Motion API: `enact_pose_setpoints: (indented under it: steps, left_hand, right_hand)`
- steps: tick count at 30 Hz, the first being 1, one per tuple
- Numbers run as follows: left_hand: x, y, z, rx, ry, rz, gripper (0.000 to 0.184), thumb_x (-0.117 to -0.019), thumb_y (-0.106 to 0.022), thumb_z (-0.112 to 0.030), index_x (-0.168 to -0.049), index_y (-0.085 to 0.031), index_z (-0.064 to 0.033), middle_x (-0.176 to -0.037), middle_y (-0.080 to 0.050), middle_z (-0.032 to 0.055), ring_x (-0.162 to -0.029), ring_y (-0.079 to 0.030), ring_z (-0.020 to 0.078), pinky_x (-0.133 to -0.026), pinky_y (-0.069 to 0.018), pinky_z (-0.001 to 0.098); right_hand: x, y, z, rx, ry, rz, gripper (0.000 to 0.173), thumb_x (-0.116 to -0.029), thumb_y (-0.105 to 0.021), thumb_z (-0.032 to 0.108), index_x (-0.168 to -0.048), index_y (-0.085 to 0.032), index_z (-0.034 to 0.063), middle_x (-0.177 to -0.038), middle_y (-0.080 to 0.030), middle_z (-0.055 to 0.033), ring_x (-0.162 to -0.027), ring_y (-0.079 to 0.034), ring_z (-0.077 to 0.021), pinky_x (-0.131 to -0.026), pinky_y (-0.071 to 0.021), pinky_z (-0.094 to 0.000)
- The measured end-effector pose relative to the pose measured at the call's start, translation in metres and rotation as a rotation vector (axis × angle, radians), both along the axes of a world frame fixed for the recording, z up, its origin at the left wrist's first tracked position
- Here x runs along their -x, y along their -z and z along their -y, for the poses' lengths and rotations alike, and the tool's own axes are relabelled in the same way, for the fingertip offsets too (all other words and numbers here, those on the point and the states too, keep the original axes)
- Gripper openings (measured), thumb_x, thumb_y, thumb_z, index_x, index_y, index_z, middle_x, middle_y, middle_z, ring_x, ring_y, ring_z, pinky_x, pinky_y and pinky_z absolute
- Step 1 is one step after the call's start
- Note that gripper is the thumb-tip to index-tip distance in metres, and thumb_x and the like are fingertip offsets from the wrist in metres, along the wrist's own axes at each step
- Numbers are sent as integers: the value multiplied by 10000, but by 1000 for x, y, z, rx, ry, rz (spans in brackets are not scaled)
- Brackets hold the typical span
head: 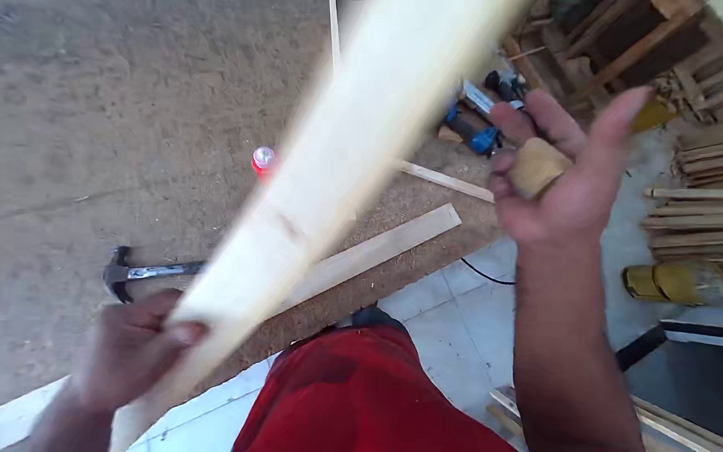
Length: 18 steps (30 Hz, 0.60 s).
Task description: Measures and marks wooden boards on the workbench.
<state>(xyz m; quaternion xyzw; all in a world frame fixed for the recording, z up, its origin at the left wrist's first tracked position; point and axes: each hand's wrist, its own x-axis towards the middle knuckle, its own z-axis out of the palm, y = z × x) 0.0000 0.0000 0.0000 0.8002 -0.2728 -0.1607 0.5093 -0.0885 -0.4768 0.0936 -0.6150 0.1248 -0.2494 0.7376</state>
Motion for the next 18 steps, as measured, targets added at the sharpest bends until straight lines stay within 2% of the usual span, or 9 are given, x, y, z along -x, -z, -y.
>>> enact_pose_setpoints:
  steps: [1,3,4,5,7,10,12,15,18]
  left_hand:
    - [10,15,2,-117,50,0,539,-823,-648,-779,-813,-699,-242,-635,-650,-117,-508,-589,-8,-443,-509,231]
    - [19,46,-2,-305,174,16,641,-804,-585,-849,-794,-697,-218,-587,-611,-97,-489,-574,24,-432,-493,300]
    - [20,60,-4,-379,226,22,698,-797,-552,-878,-811,-705,-196,-585,-611,-71,-501,-588,54,-451,-503,342]
    - [20,73,-6,-451,263,33,759,-782,-523,-904,-839,-719,-173,-597,-624,-39,-522,-613,94,-476,-516,392]
    - [21,97,-13,-584,306,62,871,-720,-512,-953,-965,-757,-155,-728,-705,40,-645,-694,206,-576,-560,521]
    - [32,127,-24,-797,386,108,1052,-576,-765,-847,-1408,-610,-222,-1171,-713,127,-951,-727,353,-752,-586,635]
    - [53,155,-37,-935,396,162,1109,-582,-820,-779,-1448,-552,-141,-1232,-666,187,-1041,-687,409,-832,-564,625]
    - [74,173,-60,-1044,372,95,1018,-701,-773,-735,-1424,-555,-53,-1326,-630,249,-1224,-615,449,-996,-491,652]
    - [85,180,-78,-1018,277,108,938,-754,-769,-645,-1421,-553,-22,-1334,-620,268,-1267,-577,473,-1048,-452,636]
  right_hand:
    - [5,7,15,-84,97,-27,795,-1006,-93,743,-1336,-581,209,-1131,-747,-6,-761,-693,-110,-611,-582,-283]
    - [29,38,32,-187,246,-69,664,-1029,-255,706,-1378,-546,222,-1188,-694,-49,-1029,-691,-196,-850,-609,-463]
    - [45,60,35,-217,344,-168,581,-1034,-376,663,-1390,-544,236,-1184,-698,-40,-1031,-698,-193,-848,-613,-465]
    - [58,86,37,-223,448,-307,506,-1025,-487,606,-1344,-573,223,-1080,-714,-32,-878,-706,-165,-710,-617,-401]
    - [82,142,35,-221,477,-506,381,-1040,-545,475,-1244,-588,156,-870,-693,-43,-593,-619,-132,-479,-527,-308]
    - [110,212,21,-325,424,-713,372,-1062,-514,457,-1196,-589,118,-788,-665,-57,-538,-582,-145,-442,-486,-300]
    - [119,239,8,-350,367,-853,437,-1057,-491,520,-1191,-594,117,-759,-646,-60,-550,-581,-158,-460,-484,-313]
    - [120,256,-11,-298,237,-1041,560,-1016,-483,641,-1188,-592,118,-776,-645,-72,-582,-601,-176,-492,-506,-334]
    - [111,267,-23,-102,210,-1193,614,-980,-521,683,-1038,-637,83,-702,-615,-67,-497,-534,-167,-447,-453,-334]
